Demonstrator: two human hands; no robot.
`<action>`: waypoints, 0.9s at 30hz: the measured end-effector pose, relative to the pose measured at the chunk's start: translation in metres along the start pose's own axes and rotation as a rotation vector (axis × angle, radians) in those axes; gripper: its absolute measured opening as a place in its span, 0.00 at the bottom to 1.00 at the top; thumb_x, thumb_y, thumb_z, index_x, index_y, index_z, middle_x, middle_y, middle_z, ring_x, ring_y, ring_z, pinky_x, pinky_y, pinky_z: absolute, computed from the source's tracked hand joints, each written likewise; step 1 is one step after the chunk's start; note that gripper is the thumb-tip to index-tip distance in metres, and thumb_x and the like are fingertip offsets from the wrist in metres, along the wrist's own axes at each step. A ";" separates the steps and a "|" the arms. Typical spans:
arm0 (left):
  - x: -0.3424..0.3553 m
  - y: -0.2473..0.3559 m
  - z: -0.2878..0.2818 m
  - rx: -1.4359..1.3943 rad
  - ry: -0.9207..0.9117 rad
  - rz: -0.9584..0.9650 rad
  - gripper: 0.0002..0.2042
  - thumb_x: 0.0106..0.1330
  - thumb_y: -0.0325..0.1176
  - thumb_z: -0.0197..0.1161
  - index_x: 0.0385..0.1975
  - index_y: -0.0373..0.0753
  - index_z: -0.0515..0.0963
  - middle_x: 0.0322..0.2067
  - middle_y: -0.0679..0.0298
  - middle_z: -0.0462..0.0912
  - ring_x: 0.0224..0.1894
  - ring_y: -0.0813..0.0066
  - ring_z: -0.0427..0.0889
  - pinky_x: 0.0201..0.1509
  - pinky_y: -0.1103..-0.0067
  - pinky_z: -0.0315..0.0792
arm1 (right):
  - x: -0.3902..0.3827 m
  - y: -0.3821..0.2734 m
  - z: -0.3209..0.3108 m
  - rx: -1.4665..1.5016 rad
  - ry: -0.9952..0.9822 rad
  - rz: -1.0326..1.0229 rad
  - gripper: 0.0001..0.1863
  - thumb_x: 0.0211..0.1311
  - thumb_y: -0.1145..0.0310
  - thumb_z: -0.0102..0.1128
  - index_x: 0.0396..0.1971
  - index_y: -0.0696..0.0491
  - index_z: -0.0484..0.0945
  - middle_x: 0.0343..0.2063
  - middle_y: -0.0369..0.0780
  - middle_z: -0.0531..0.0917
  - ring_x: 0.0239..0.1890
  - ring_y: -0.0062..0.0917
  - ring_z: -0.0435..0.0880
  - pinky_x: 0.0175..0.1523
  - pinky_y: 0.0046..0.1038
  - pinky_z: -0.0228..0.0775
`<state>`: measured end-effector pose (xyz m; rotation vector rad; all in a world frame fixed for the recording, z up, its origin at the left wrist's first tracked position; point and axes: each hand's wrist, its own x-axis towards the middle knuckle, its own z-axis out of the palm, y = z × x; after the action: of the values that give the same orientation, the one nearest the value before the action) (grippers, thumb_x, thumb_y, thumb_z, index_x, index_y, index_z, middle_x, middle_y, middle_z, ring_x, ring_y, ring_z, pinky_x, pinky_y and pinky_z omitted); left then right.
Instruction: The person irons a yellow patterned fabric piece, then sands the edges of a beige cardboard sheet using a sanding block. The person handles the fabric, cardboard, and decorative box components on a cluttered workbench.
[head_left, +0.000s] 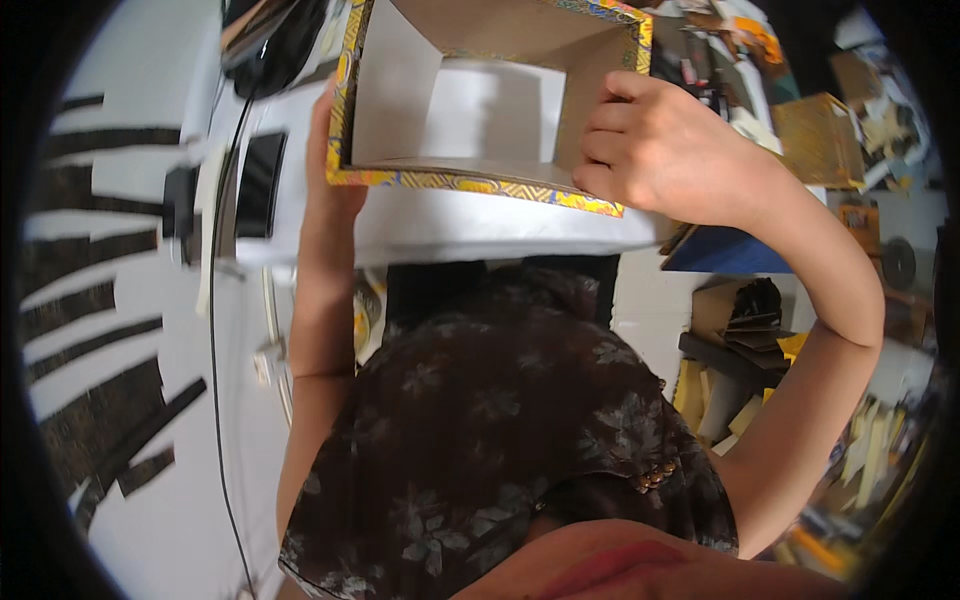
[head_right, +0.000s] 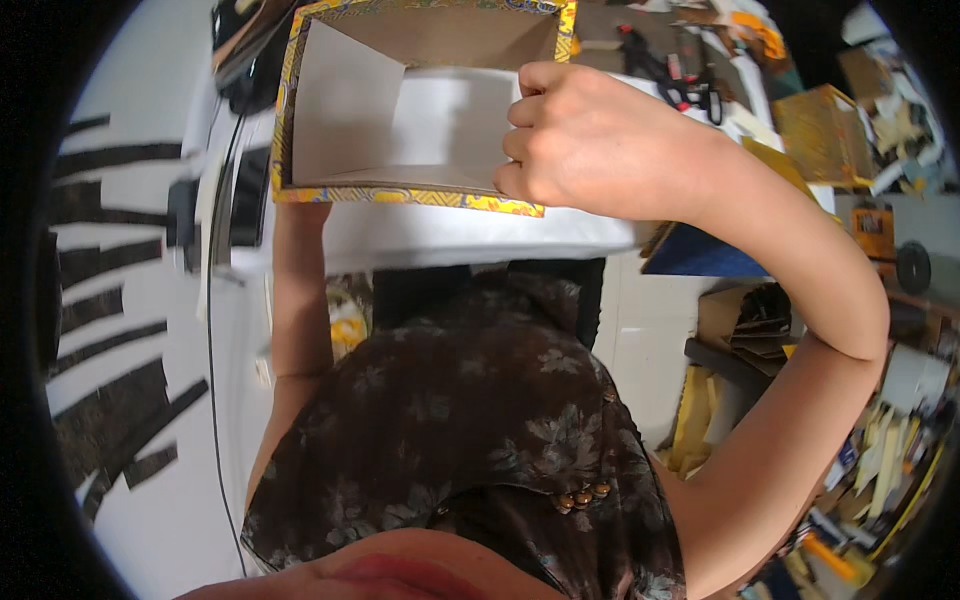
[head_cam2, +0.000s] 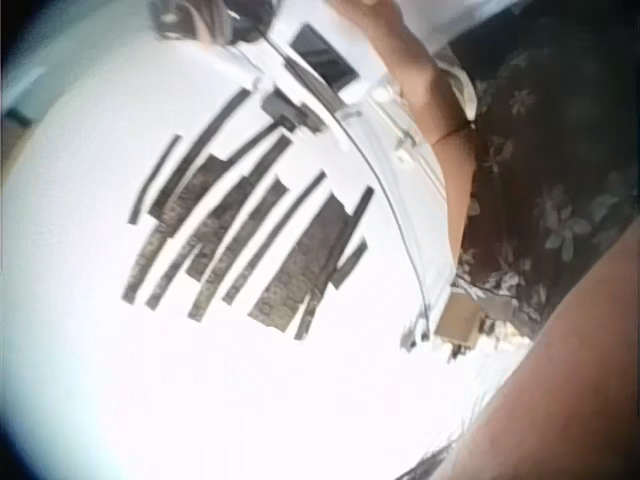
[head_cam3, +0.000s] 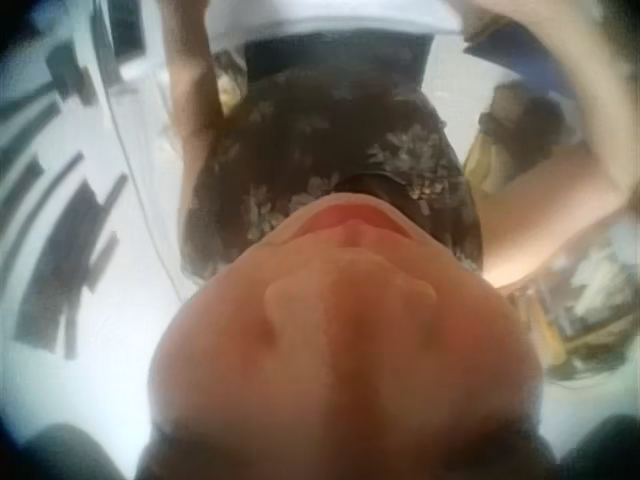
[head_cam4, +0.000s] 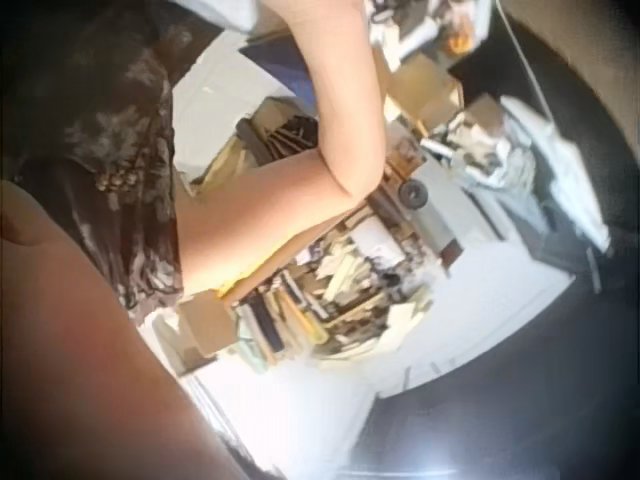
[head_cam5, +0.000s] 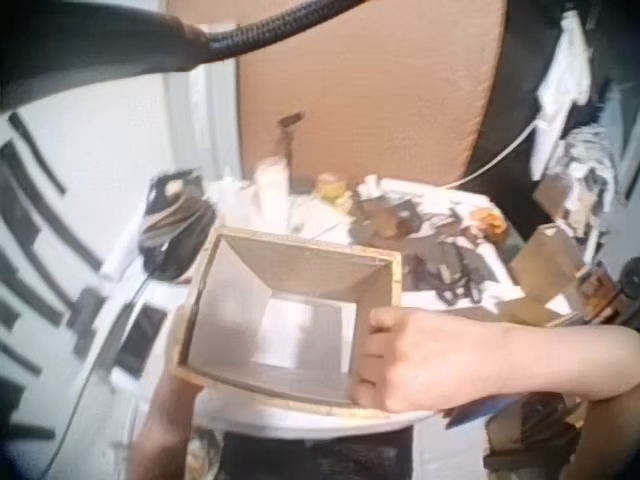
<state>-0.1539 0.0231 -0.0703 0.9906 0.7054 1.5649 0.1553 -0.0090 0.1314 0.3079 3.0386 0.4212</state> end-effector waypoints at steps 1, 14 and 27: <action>-0.013 0.002 -0.012 0.056 -0.064 -0.119 0.23 0.71 0.42 0.57 0.61 0.36 0.68 0.52 0.63 0.78 0.53 0.75 0.75 0.54 0.76 0.72 | 0.009 -0.004 0.005 0.031 0.000 -0.041 0.04 0.39 0.68 0.62 0.19 0.48 0.79 0.16 0.32 0.77 0.29 0.25 0.79 0.48 0.26 0.70; -0.042 0.081 0.019 0.493 0.274 0.047 0.18 0.73 0.36 0.48 0.56 0.33 0.72 0.55 0.55 0.77 0.59 0.66 0.75 0.66 0.71 0.63 | 0.037 0.034 0.019 0.058 0.119 0.001 0.14 0.44 0.74 0.58 0.36 0.55 0.79 0.41 0.39 0.81 0.50 0.33 0.79 0.61 0.35 0.69; -0.023 0.142 0.041 1.153 -0.630 0.406 0.21 0.53 0.42 0.67 0.44 0.35 0.81 0.42 0.57 0.85 0.58 0.50 0.76 0.74 0.48 0.47 | 0.067 0.002 -0.004 0.753 -0.037 0.339 0.13 0.63 0.70 0.60 0.44 0.60 0.81 0.36 0.48 0.85 0.38 0.40 0.84 0.62 0.44 0.67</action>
<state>-0.1845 -0.0336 0.0647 2.4597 0.9808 0.9498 0.0900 0.0055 0.1335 0.8462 2.9654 -0.7360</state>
